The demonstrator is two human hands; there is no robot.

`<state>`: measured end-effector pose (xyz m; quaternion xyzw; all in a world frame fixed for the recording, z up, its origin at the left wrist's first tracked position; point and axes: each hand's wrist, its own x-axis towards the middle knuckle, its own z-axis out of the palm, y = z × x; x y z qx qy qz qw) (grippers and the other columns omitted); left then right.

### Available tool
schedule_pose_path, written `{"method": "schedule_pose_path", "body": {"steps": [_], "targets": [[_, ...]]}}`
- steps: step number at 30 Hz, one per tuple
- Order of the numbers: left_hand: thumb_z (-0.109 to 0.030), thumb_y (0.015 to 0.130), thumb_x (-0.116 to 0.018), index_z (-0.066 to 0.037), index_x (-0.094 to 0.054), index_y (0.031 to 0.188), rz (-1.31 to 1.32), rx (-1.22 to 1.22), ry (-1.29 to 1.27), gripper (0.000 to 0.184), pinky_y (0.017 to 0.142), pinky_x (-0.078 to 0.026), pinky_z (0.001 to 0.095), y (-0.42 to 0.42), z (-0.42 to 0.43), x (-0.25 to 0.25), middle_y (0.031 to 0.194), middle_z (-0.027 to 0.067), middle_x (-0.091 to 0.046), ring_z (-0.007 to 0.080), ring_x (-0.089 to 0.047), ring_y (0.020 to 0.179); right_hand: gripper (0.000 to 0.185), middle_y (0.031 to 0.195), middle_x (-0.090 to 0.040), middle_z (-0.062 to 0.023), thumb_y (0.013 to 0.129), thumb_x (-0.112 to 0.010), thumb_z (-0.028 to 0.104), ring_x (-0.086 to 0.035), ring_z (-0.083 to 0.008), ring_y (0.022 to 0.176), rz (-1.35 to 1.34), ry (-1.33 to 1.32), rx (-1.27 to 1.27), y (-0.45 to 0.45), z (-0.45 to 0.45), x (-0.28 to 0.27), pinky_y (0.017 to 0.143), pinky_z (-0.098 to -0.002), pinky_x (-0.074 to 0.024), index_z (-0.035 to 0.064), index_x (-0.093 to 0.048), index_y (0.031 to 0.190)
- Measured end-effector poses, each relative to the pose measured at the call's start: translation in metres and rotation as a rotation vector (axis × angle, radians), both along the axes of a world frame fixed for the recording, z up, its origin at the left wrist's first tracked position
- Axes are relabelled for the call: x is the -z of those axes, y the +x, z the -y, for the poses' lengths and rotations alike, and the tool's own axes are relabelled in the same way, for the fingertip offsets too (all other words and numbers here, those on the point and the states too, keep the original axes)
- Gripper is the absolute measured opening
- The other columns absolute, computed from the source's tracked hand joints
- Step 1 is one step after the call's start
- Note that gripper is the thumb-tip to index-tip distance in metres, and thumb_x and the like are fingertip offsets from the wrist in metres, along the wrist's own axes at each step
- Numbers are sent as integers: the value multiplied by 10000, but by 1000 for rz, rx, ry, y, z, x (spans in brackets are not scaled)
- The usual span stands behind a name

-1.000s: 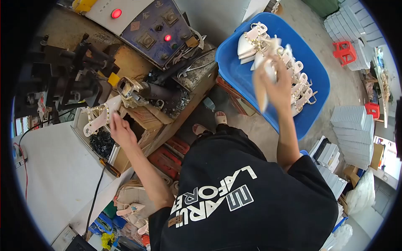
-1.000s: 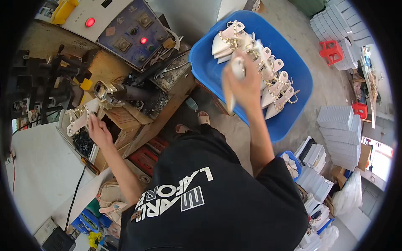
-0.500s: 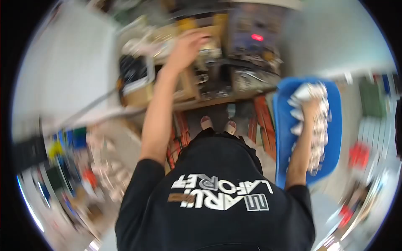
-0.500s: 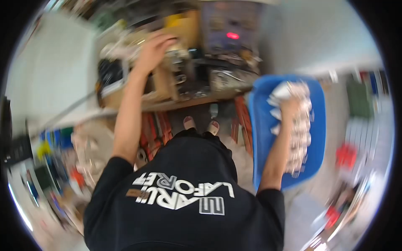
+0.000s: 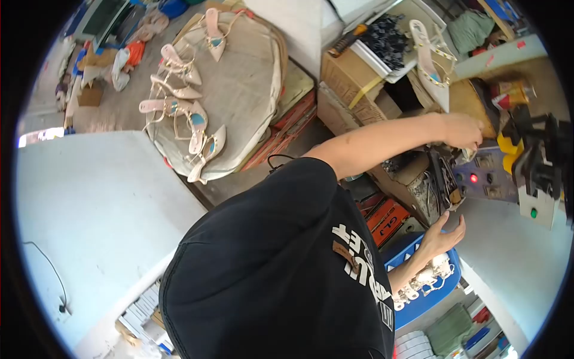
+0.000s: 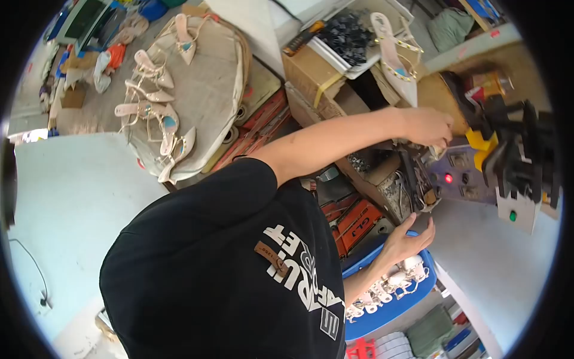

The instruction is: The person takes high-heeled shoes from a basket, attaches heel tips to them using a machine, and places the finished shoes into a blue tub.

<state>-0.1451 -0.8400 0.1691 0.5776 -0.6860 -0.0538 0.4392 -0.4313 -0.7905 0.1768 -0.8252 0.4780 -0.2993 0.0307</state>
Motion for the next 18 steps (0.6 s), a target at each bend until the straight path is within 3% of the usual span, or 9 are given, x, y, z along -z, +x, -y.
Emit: {"method": "schedule_pose_path", "body": {"steps": [3, 6, 8, 9, 10, 11, 13, 15, 18], "targets": [[-243, 876, -638, -86, -712, 925, -321, -256, -185, 180, 755, -514, 447, -20, -49, -7, 937, 132, -686, 328, -654, 892, 437, 1241, -592, -201, 897, -700, 263, -534, -361, 1187, 37, -1, -115, 13, -21, -3, 1035, -436, -406, 0, -591, 1228], [-247, 913, -615, -121, -702, 922, -355, -492, -2, 153, 631, -527, 417, -27, -189, -25, 842, 85, -703, 312, -672, 726, 438, 1272, -572, -200, 917, -689, 275, -529, -361, 1197, -67, 108, -46, -21, -34, 15, 1017, -451, -419, 3, -590, 1245], [-203, 878, -600, -85, -691, 904, -36, -772, 213, 151, 639, -525, 421, -1, -288, 10, 844, 115, -693, 276, -685, 744, 446, 1233, -598, -199, 909, -693, 290, -553, -354, 1160, -88, 209, 49, -44, -38, 32, 1015, -432, -422, -7, -603, 1229], [-175, 852, -584, -44, -679, 917, -102, -867, 436, 175, 655, -523, 451, 16, -343, 14, 812, 163, -677, 329, -677, 772, 455, 1195, -624, -199, 900, -697, 305, -577, -348, 1122, -112, 299, 148, -55, -41, 41, 1012, -414, -425, -16, -616, 1212], [-176, 842, -583, -7, -663, 934, -271, -1224, 850, 209, 680, -514, 491, 22, -392, 10, 799, 214, -668, 399, -659, 796, 473, 1175, -637, -196, 899, -695, 333, -588, -339, 1102, -155, 253, 133, -68, -38, 53, 996, -403, -440, -16, -625, 1210], [-233, 813, -579, -4, -676, 808, -158, -1297, 822, 249, 690, -524, 503, 27, -464, 41, 838, 209, -691, 406, -663, 769, 473, 1175, -637, -196, 899, -695, 333, -588, -339, 1102, -163, 262, 133, -69, -35, 55, 996, -403, -440, -16, -625, 1210], [-299, 791, -605, -24, -736, 893, -40, -1328, 1478, 322, 770, -543, 472, 26, -552, 54, 899, 195, -715, 386, -691, 884, 458, 1176, -635, -196, 905, -691, 312, -591, -339, 1099, -121, 281, 82, -56, -30, 55, 989, -401, -447, -13, -621, 1220], [-308, 776, -612, -54, -757, 937, -4, -1182, 1681, 333, 803, -553, 434, 3, -576, 44, 934, 170, -728, 347, -701, 934, 450, 1181, -633, -197, 907, -691, 296, -592, -337, 1098, -83, 258, -30, -23, -26, 53, 987, -400, -449, -14, -617, 1224], [-304, 752, -632, -49, -754, 933, 1, -1083, 1840, 336, 802, -559, 414, -2, -615, 99, 960, 167, -731, 325, -707, 939, 430, 1205, -622, -197, 904, -700, 247, -594, -324, 1108, -19, 236, -294, 23, -19, 43, 993, -399, -447, -8, -607, 1238]]}}
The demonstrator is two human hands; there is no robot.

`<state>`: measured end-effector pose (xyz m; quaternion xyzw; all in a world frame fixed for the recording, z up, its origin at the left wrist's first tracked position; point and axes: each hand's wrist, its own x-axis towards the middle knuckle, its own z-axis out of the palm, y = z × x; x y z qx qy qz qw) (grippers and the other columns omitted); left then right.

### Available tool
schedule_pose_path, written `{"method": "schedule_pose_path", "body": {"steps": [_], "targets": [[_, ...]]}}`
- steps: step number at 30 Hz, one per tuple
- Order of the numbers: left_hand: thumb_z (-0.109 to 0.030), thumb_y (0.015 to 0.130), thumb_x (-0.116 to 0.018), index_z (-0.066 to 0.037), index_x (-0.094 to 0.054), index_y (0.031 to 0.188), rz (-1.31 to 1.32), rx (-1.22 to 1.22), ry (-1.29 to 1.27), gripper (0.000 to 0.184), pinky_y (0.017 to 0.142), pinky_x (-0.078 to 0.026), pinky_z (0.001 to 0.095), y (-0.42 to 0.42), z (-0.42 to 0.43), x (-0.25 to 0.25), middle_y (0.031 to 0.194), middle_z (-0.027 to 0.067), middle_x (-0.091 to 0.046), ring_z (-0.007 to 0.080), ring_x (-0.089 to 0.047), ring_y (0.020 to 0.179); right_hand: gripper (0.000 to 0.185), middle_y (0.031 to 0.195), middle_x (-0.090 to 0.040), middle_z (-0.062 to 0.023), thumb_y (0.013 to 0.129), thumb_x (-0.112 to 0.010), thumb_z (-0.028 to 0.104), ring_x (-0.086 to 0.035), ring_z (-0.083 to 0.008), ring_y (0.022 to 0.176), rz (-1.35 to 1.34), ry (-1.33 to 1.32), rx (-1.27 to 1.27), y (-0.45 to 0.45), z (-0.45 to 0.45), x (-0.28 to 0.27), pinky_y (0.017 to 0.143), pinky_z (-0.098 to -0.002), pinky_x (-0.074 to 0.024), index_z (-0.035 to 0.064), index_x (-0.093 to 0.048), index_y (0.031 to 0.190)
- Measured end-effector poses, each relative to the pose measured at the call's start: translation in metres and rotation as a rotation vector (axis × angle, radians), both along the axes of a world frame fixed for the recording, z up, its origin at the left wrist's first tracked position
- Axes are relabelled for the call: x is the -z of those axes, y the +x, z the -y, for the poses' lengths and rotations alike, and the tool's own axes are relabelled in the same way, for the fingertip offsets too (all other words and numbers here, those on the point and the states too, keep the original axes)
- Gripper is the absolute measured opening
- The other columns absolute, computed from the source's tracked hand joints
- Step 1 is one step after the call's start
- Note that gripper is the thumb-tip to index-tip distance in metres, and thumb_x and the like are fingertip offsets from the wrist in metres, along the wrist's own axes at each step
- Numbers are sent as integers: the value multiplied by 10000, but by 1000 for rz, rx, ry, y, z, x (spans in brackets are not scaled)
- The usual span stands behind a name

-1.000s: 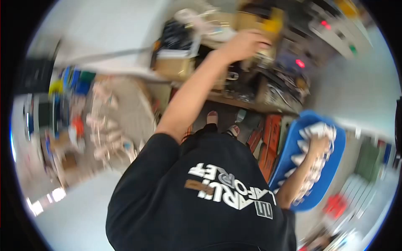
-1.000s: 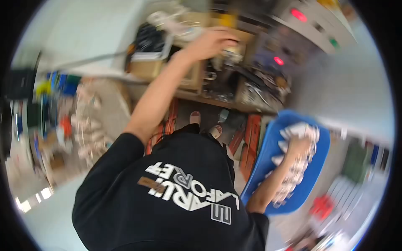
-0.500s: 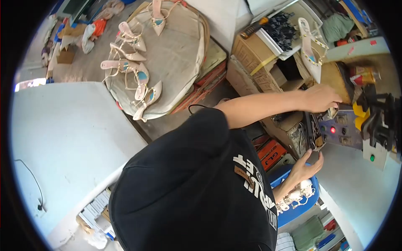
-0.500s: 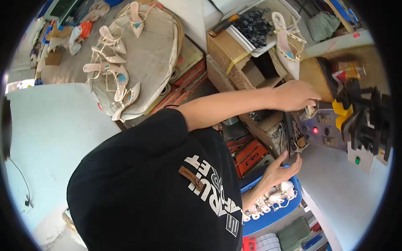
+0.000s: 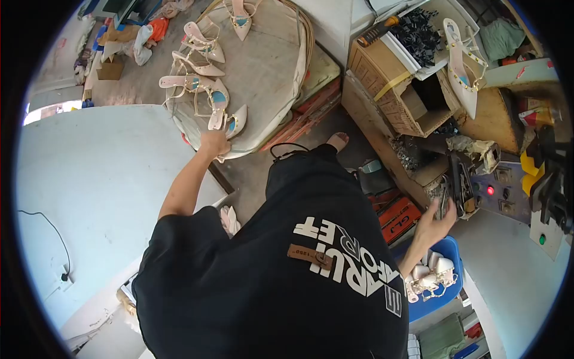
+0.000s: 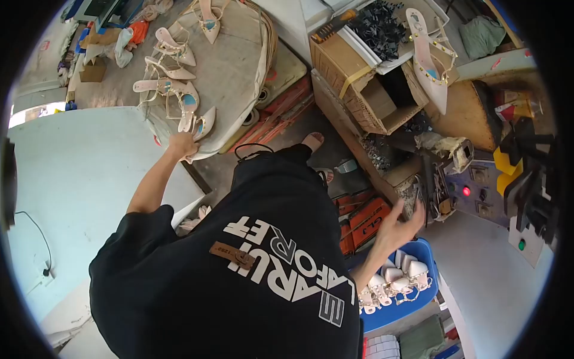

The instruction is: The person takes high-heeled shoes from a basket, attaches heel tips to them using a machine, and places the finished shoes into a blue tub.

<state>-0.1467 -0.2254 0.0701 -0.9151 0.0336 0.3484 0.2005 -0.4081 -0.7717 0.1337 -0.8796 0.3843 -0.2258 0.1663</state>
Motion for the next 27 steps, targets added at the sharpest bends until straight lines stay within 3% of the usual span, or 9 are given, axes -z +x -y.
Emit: {"method": "schedule_pose_path", "body": {"steps": [6, 10, 14, 17, 19, 21, 22, 24, 27], "targets": [[-297, 685, -671, -41, -746, 913, -108, 141, -40, 351, 780, -555, 418, 40, 13, -42, 934, 175, -730, 318, -708, 922, 402, 1198, -633, -175, 875, -730, 172, -607, -300, 1112, 83, 105, -254, 38, -21, -36, 980, -364, -454, 13, -615, 1225], [-217, 703, -719, -4, -699, 806, -350, 24, -838, 237, 654, -504, 351, 66, 59, -121, 736, 93, -699, 201, -665, 690, 459, 1135, -665, -168, 796, -803, 148, -650, -296, 1029, 152, 261, -571, 61, -60, -81, 908, -364, -505, 17, -633, 1201], [-211, 746, -762, -10, -648, 686, -813, 0, -796, 239, 590, -459, 247, 74, 181, -176, 638, 7, -633, 83, -623, 668, 740, 1400, -468, -201, 744, -826, 200, -424, -410, 1320, 187, 331, -1036, 107, -97, -104, 1084, -456, -374, 72, -485, 1388], [-186, 760, -754, -1, -662, 805, -772, -321, -967, 211, 589, -484, 260, 88, 178, -113, 676, 9, -637, 107, -639, 683, 838, 1454, -393, -226, 731, -821, 212, -346, -442, 1368, 136, 353, -1043, 141, -116, -60, 1128, -484, -319, 75, -411, 1449], [-194, 805, -710, 28, -638, 1043, -592, -556, -1060, 334, 588, -516, 275, 91, 143, -89, 773, 31, -667, 142, -667, 743, 831, 1459, -397, -220, 744, -812, 199, -358, -427, 1366, 97, 340, -992, 137, -117, -29, 1126, -473, -327, 72, -400, 1454], [-232, 892, -623, 16, -575, 1154, -464, -1007, -1677, 364, 559, -508, 288, 87, 114, -91, 765, 23, -636, 158, -633, 685, 779, 1438, -435, -218, 769, -792, 181, -391, -402, 1351, 123, 470, -903, 117, -99, -14, 1120, -448, -343, 52, -416, 1439], [-232, 892, -623, 16, -575, 1154, -456, -1011, -1673, 364, 559, -508, 288, 89, 81, -64, 765, 23, -636, 158, -633, 685, 754, 1418, -458, -219, 779, -785, 178, -411, -396, 1337, 107, 486, -807, 104, -89, -3, 1114, -441, -351, 43, -428, 1429], [-284, 968, -518, -47, -604, 1023, -495, -984, -2388, 259, 472, -398, 281, 89, 12, 2, 639, 3, -527, 148, -493, 548, 713, 1384, -495, -221, 796, -775, 177, -442, -395, 1313, 5, 492, -624, 72, -69, 29, 1101, -435, -366, 30, -449, 1413], [-307, 1004, -453, -95, -595, 940, -170, -1288, -2717, 263, 438, -263, 286, 60, 44, 6, 575, 1, -405, 133, -327, 484, 690, 1359, -501, -242, 811, -761, 166, -458, -416, 1275, -178, 541, -442, 50, -49, 54, 1071, -443, -393, 13, -446, 1406]]}}
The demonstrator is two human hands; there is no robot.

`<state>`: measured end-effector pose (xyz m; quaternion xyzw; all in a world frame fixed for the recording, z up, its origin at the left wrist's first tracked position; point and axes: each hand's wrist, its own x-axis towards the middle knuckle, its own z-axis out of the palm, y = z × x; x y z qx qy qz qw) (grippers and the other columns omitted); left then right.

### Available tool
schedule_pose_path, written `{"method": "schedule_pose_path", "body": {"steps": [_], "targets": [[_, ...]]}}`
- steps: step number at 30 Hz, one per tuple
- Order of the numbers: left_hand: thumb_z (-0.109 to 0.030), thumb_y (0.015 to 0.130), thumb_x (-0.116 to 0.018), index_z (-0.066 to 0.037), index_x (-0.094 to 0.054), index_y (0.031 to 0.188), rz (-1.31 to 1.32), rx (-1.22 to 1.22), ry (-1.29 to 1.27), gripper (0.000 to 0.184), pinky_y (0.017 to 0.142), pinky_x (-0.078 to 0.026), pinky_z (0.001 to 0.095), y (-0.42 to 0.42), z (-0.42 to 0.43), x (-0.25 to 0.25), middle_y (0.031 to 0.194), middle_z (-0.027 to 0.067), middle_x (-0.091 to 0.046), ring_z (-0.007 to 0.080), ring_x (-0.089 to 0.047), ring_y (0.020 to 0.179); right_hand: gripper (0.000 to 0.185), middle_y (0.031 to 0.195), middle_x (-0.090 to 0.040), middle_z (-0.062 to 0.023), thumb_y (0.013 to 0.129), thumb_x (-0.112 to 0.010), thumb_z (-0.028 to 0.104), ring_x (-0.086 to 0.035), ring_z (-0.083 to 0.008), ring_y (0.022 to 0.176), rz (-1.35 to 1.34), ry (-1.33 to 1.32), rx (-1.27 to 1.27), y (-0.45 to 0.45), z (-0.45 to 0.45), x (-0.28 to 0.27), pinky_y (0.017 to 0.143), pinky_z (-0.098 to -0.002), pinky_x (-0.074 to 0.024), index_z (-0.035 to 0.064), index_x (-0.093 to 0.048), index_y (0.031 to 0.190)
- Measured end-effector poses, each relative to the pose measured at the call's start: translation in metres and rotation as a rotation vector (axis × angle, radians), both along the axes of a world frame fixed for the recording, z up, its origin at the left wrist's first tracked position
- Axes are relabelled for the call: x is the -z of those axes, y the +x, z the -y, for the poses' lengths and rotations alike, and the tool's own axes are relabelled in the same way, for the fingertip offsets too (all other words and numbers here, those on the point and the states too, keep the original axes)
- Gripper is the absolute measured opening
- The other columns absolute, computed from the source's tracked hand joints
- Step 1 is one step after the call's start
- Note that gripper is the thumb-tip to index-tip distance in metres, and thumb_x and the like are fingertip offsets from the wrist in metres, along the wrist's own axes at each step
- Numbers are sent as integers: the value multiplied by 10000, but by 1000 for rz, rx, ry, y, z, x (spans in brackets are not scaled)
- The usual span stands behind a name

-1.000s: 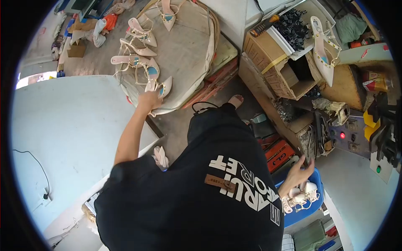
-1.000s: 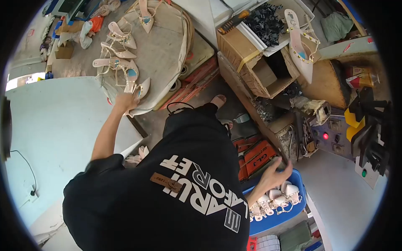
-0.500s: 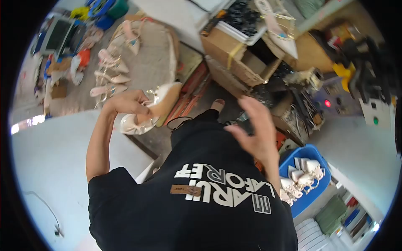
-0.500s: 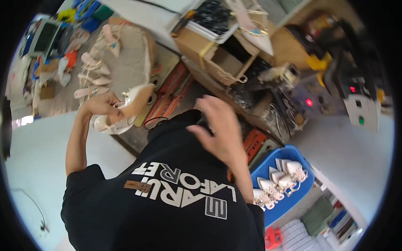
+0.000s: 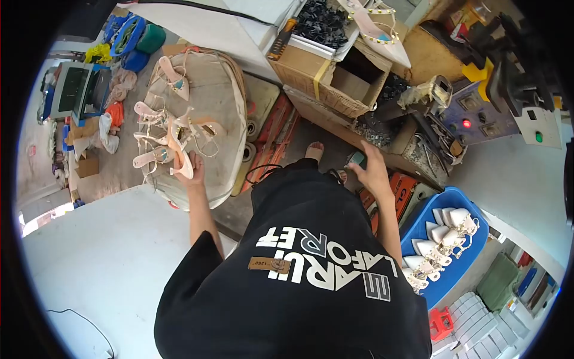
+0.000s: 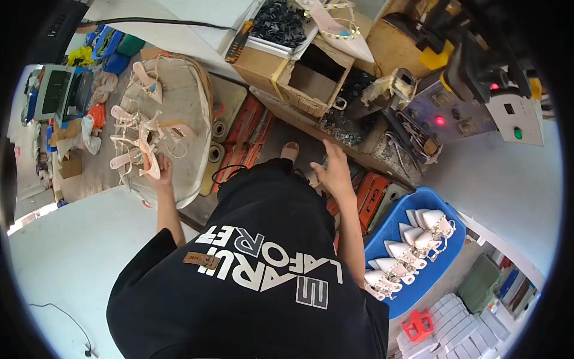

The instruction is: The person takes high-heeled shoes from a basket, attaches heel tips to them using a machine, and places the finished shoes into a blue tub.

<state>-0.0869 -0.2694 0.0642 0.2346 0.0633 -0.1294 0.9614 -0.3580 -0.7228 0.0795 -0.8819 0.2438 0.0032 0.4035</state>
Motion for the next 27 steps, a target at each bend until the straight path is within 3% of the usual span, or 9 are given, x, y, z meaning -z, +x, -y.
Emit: {"method": "schedule_pose_path", "body": {"steps": [8, 10, 11, 12, 14, 18, 22, 24, 27], "targets": [[-279, 992, -482, -107, -561, 909, -213, -334, 405, 207, 432, -281, 284, 66, -11, -15, 628, 8, -493, 141, -378, 496, 641, 1353, -520, -223, 841, -735, 178, -479, -396, 1277, 72, -43, -163, 38, -11, -27, 1059, -427, -401, 10, -458, 1394], [-292, 985, -501, -80, -589, 1009, 309, 43, 128, 231, 443, -333, 266, 66, -33, -24, 768, 29, -603, 147, -441, 506, 618, 1347, -528, -223, 841, -732, 175, -491, -395, 1266, 71, 0, -162, 35, -16, -28, 1057, -421, -403, 4, -476, 1377], [-324, 984, -499, -59, -597, 1109, 289, -376, 945, 309, 454, -357, 250, 53, -35, -25, 821, 49, -632, 151, -473, 505, 618, 1347, -528, -223, 841, -732, 175, -491, -395, 1266, 77, 7, -154, 33, -19, -27, 1057, -421, -403, 4, -476, 1377], [-324, 984, -499, -59, -597, 1109, 292, -369, 953, 309, 454, -357, 250, 42, -39, -28, 821, 49, -632, 151, -473, 505, 615, 1344, -530, -227, 841, -732, 182, -496, -395, 1260, 43, 37, -120, 28, -21, -25, 1056, -420, -404, 2, -482, 1373], [-346, 975, -516, -49, -586, 1152, 243, 42, 57, 353, 466, -396, 247, 15, -12, -56, 769, 60, -627, 155, -521, 528, 611, 1341, -532, -231, 842, -732, 189, -502, -394, 1255, 2, 69, -86, 20, -26, -16, 1055, -419, -405, 0, -487, 1369], [-273, 961, -565, -46, -607, 1064, -145, 24, 345, 252, 427, -448, 307, 17, -47, 42, 772, 67, -648, 174, -591, 547, 626, 1346, -530, -237, 842, -731, 211, -504, -391, 1258, -140, 129, -91, 17, -32, -8, 1057, -419, -405, 0, -482, 1376], [-221, 947, -597, -17, -616, 1059, -147, 241, 222, 234, 467, -499, 328, 3, -33, 60, 801, 66, -661, 174, -636, 604, 637, 1356, -524, -236, 841, -729, 195, -493, -393, 1273, -178, 188, -101, 26, -32, -22, 1067, -417, -399, 0, -467, 1388], [-159, 933, -601, 22, -605, 1098, -330, 97, 704, 244, 533, -534, 323, -2, -7, 43, 844, 68, -673, 170, -649, 615, 644, 1347, -532, -236, 838, -732, 180, -490, -396, 1274, -134, 96, -146, 33, -31, -22, 1062, -418, -407, 16, -461, 1398], [-155, 904, -631, 43, -647, 1017, -212, 354, 976, 229, 599, -531, 299, 4, 37, -54, 802, 68, -683, 168, -645, 599, 686, 1366, -512, -234, 831, -742, 157, -490, -401, 1269, 38, 45, -276, 64, -44, -40, 1047, -419, -426, 58, -428, 1434]]}}
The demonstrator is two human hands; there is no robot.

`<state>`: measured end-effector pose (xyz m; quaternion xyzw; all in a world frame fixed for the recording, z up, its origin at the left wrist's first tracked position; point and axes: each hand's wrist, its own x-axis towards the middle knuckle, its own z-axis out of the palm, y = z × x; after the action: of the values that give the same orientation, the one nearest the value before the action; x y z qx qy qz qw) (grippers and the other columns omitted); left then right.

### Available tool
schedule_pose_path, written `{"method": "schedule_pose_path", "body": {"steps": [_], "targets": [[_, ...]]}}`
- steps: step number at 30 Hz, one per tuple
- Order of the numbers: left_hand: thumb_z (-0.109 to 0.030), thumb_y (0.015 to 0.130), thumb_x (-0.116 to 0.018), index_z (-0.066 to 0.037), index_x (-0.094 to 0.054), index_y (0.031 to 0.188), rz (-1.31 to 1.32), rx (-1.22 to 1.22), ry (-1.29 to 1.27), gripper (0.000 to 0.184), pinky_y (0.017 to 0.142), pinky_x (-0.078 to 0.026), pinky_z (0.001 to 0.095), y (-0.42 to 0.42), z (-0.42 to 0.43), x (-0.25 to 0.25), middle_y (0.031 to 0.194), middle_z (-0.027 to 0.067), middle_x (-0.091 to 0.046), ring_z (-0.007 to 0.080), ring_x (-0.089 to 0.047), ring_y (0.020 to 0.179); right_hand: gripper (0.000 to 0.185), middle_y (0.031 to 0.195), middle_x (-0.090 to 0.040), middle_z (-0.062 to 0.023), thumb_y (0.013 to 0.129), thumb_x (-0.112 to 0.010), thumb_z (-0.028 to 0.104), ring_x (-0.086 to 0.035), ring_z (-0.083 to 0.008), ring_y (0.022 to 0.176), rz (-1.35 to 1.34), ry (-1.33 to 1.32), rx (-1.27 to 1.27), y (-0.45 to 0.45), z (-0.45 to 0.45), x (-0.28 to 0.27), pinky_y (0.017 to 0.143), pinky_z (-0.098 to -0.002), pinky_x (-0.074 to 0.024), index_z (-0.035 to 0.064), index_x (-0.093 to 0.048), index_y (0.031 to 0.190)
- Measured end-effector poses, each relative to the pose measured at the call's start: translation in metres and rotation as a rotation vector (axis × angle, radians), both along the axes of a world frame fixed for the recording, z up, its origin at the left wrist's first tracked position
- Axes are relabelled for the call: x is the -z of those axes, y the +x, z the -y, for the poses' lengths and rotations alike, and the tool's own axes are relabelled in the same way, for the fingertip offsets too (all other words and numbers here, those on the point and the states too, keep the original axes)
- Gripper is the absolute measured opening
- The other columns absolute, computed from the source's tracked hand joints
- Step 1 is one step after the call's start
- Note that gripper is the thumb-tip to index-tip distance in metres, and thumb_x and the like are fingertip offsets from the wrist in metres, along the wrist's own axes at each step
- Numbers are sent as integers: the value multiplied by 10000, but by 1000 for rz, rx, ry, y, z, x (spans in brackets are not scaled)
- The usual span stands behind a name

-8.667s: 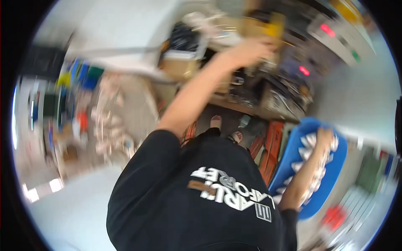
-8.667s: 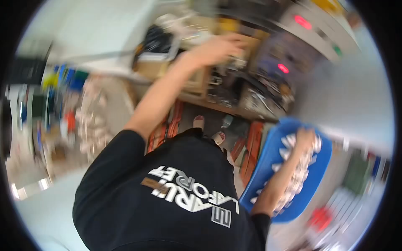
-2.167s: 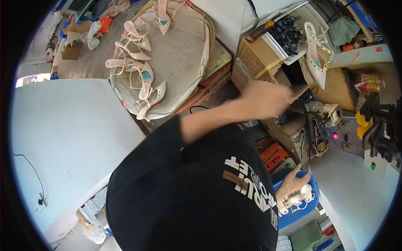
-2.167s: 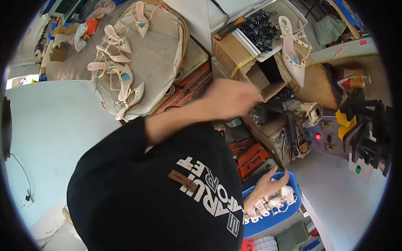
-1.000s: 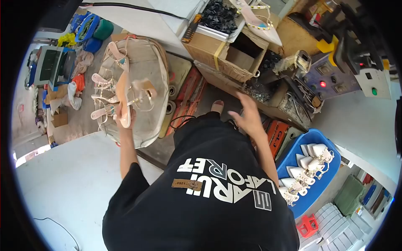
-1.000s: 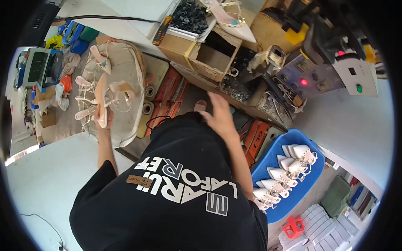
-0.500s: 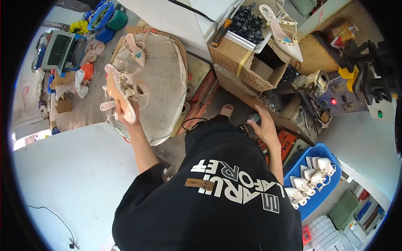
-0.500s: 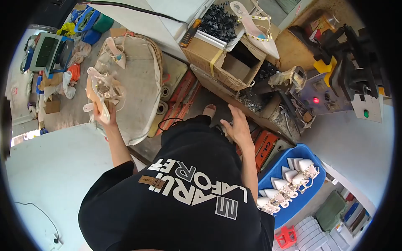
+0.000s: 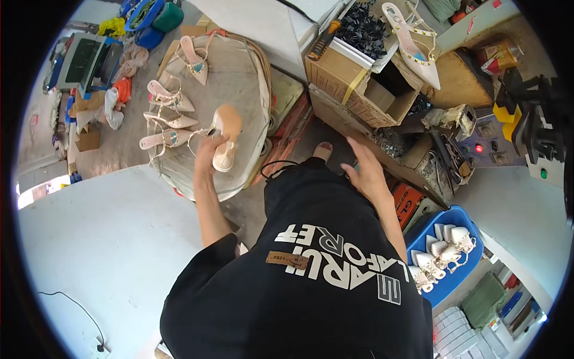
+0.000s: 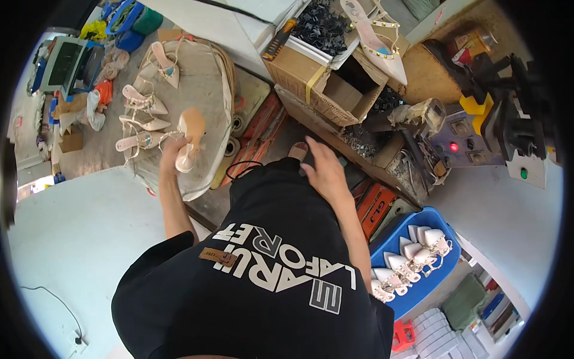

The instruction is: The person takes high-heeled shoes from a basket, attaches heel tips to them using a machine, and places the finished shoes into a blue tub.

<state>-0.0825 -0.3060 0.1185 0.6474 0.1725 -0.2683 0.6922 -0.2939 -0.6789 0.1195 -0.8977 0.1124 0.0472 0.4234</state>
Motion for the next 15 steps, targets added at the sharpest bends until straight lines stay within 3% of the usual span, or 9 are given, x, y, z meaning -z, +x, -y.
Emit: {"method": "schedule_pose_path", "body": {"steps": [1, 3, 4, 5, 7, 9, 10, 12, 15], "targets": [[-175, 901, -636, 36, -674, 950, 43, 210, 203, 220, 606, -519, 287, 1, 15, -33, 769, 67, -685, 163, -642, 597, 723, 1395, -486, -232, 827, -749, 148, -493, -402, 1264, 123, 56, -80, 16, -9, -15, 1038, -420, -437, 85, -402, 1459], [-202, 903, -637, 31, -685, 883, 78, 395, 252, 239, 596, -503, 277, -3, 45, -94, 736, 58, -679, 146, -636, 610, 842, 1500, -354, -222, 792, -789, 156, -485, -399, 1277, 212, 87, -170, 51, -33, -48, 1032, -433, -450, 137, -338, 1504], [-230, 905, -639, 25, -697, 817, 127, 594, 304, 276, 586, -487, 266, -6, 59, -112, 703, 49, -673, 130, -629, 623, 912, 1533, -285, -220, 755, -821, 172, -460, -406, 1302, 241, 145, -273, 68, -42, -62, 1050, -440, -437, 145, -317, 1514], [-230, 905, -639, 25, -697, 817, 123, 573, 296, 276, 586, -487, 266, -10, 73, -118, 703, 49, -673, 130, -629, 623, 982, 1565, -216, -219, 717, -853, 188, -435, -412, 1327, 268, 205, -378, 81, -51, -70, 1067, -447, -425, 153, -296, 1525], [-258, 916, -646, 20, -709, 841, 349, 923, 617, 294, 595, -483, 259, -15, 102, -125, 711, 36, -671, 104, -619, 657, 1059, 1570, -193, -229, 656, -896, 207, -382, -426, 1370, 483, 297, -444, 99, -74, -70, 1094, -451, -398, 161, -297, 1527], [-269, 929, -625, -1, -704, 851, 242, 773, 363, 290, 595, -460, 269, -31, 121, -110, 694, 15, -642, 84, -587, 664, 1019, 1565, -202, -238, 651, -897, 193, -357, -431, 1387, 430, 399, -505, 106, -75, -59, 1106, -443, -382, 151, -343, 1506], [-264, 954, -588, -19, -677, 833, 65, 640, -5, 288, 560, -400, 248, -34, 117, -81, 647, -15, -573, 59, -518, 626, 952, 1562, -218, -240, 663, -884, 176, -363, -424, 1389, 469, 345, -482, 107, -72, -39, 1104, -441, -384, 146, -392, 1477], [-266, 983, -567, -35, -641, 825, 38, 662, 18, 289, 515, -332, 221, -41, 121, -90, 662, -43, -529, 34, -448, 594, 756, 1541, -293, -229, 700, -846, 137, -395, -407, 1378, 528, 265, -375, 101, -65, -23, 1082, -439, -408, 130, -520, 1382], [-240, 963, -601, -36, -648, 850, -36, 688, -53, 238, 508, -321, 214, -56, 127, -77, 706, -53, -541, 15, -442, 615, 669, 1527, -337, -208, 742, -821, 124, -438, -399, 1350, 462, 160, -415, 86, -47, -12, 1056, -436, -434, 120, -549, 1353]]}}
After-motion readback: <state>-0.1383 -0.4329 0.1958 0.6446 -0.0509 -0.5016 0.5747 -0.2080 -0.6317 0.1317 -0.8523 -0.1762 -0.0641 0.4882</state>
